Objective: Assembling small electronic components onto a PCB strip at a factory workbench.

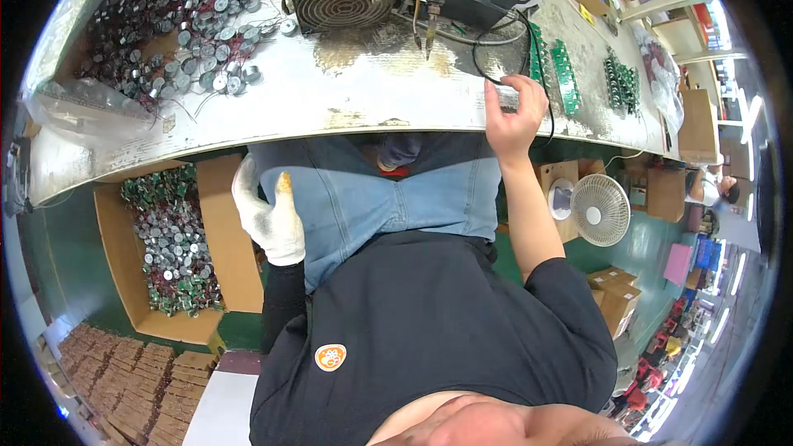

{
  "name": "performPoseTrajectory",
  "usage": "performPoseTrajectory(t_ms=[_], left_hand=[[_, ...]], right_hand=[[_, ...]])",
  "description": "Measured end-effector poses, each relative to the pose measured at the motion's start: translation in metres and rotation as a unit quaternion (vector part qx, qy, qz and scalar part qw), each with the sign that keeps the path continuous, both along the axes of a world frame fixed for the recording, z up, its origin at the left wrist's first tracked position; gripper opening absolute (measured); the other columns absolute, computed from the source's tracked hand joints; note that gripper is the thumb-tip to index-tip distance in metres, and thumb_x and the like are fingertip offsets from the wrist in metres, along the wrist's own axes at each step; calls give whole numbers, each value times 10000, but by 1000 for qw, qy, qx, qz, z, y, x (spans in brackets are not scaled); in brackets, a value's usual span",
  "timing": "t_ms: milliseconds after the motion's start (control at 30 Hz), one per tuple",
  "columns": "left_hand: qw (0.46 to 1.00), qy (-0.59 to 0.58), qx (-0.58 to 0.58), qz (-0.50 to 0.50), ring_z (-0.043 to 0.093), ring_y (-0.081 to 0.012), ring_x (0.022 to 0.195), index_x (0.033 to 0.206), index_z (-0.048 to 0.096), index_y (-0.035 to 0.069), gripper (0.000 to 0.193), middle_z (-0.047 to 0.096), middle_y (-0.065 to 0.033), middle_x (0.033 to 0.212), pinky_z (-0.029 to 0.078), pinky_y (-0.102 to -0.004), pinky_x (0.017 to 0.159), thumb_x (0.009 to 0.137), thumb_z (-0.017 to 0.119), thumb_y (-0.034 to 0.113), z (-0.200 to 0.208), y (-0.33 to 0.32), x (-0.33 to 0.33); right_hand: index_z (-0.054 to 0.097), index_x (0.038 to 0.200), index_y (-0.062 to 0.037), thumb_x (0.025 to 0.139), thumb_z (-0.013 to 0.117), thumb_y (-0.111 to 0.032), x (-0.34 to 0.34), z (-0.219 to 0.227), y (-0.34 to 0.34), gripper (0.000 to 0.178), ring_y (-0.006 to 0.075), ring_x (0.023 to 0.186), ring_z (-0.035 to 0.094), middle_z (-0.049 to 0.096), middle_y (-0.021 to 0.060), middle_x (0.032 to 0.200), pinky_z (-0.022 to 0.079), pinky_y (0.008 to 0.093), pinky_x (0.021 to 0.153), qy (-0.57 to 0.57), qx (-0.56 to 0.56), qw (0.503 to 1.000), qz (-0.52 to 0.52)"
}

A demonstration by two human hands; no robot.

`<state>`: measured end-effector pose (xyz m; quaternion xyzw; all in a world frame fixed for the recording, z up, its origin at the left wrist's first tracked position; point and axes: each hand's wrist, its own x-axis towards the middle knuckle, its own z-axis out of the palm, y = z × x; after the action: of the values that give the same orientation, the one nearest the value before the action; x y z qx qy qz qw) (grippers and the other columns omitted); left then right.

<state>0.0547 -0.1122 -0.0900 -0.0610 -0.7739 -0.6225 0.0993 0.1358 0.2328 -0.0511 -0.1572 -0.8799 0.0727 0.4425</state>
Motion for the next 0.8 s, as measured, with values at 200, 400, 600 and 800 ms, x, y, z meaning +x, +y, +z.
performPoseTrajectory(t_ms=[200,400,600,800], left_hand=[[999,-8,39,5,524,-254,1154,1255,485,-41,445,549,-165,1255,384,-366,1020,848,652,26,15,-10,-2],[999,-36,-8,26,592,-229,1033,1198,535,-18,425,601,-148,1129,459,-344,946,813,702,52,8,3,13],[994,17,-99,36,596,-180,875,1119,574,-11,348,614,-102,1017,484,-304,807,808,705,71,44,4,-26],[951,77,-298,34,606,-190,688,1031,636,18,308,638,-91,770,484,-300,670,784,716,184,62,11,-95]], right_hand=[[620,823,-79,735,732,-175,-1,3,0,172,270,888,573,627,70,871,376,379,828,15,-10,1000,-3],[621,831,-57,735,735,-163,5,7,-3,183,291,905,574,629,102,896,371,391,866,2,-9,1000,0],[611,827,-54,744,723,-121,7,14,-10,154,281,899,575,627,91,870,374,385,873,0,-20,999,25],[612,824,-59,737,725,-118,3,16,-8,155,277,873,580,628,83,844,376,386,856,23,-28,999,27]])
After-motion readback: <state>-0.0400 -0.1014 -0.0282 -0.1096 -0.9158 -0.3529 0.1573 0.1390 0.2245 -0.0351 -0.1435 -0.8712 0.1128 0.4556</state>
